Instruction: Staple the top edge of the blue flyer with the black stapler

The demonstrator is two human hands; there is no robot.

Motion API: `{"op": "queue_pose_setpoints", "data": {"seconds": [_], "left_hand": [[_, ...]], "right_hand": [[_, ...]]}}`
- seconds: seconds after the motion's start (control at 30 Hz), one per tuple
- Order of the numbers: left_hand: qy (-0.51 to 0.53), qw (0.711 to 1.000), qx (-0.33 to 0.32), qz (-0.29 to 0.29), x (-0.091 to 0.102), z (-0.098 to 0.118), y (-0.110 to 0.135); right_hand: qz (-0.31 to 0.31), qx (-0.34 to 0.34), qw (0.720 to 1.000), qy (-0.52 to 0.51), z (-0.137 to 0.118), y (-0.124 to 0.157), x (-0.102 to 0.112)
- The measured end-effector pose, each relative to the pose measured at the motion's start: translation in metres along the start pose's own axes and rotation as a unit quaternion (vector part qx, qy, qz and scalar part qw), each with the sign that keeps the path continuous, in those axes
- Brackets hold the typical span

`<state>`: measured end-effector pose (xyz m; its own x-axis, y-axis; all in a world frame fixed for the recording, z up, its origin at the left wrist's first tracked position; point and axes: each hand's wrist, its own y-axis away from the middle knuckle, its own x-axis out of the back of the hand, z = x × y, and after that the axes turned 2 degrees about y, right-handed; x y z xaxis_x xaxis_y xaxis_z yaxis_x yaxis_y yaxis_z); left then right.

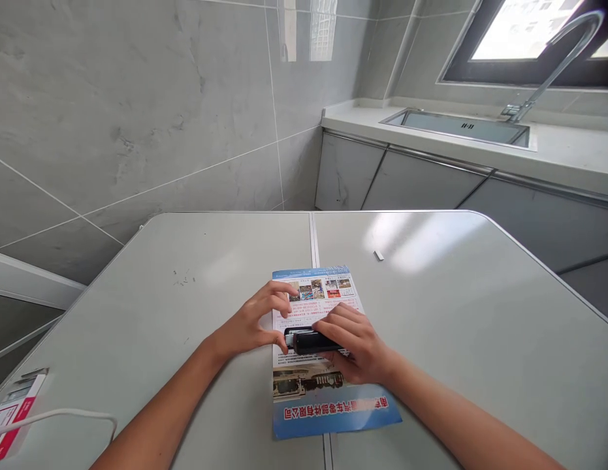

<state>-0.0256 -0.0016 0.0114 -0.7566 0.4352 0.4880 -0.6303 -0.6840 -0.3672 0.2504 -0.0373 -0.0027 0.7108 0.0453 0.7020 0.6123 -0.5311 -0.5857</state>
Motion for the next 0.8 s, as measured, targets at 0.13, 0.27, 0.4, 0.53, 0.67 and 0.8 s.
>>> {"op": "queue_pose_setpoints", "data": {"seconds": [0.13, 0.27, 0.4, 0.53, 0.67, 0.8], "left_hand": [[-0.01, 0.998, 0.008, -0.056, -0.006, 0.001, -0.002], [-0.016, 0.994, 0.001, -0.107, -0.009, -0.001, -0.003], [-0.033, 0.999, 0.009, -0.042, -0.009, -0.005, -0.003], [-0.139, 0.989, 0.024, 0.042, -0.008, -0.01, -0.003], [-0.239, 0.97, 0.022, -0.034, -0.009, -0.019, -0.004], [-0.271, 0.956, 0.052, -0.094, -0.012, -0.029, -0.001]], "right_hand": [[-0.026, 0.057, 0.997, 0.043, -0.007, 0.0, -0.003], [-0.062, 0.088, 0.991, 0.073, -0.012, 0.0, -0.008], [-0.022, 0.065, 0.994, 0.086, -0.008, 0.001, -0.004], [0.083, -0.037, 0.988, 0.121, 0.009, 0.003, 0.012], [0.169, -0.197, 0.942, 0.214, 0.045, 0.01, 0.035], [0.202, -0.369, 0.872, 0.25, 0.084, 0.023, 0.052]]}}
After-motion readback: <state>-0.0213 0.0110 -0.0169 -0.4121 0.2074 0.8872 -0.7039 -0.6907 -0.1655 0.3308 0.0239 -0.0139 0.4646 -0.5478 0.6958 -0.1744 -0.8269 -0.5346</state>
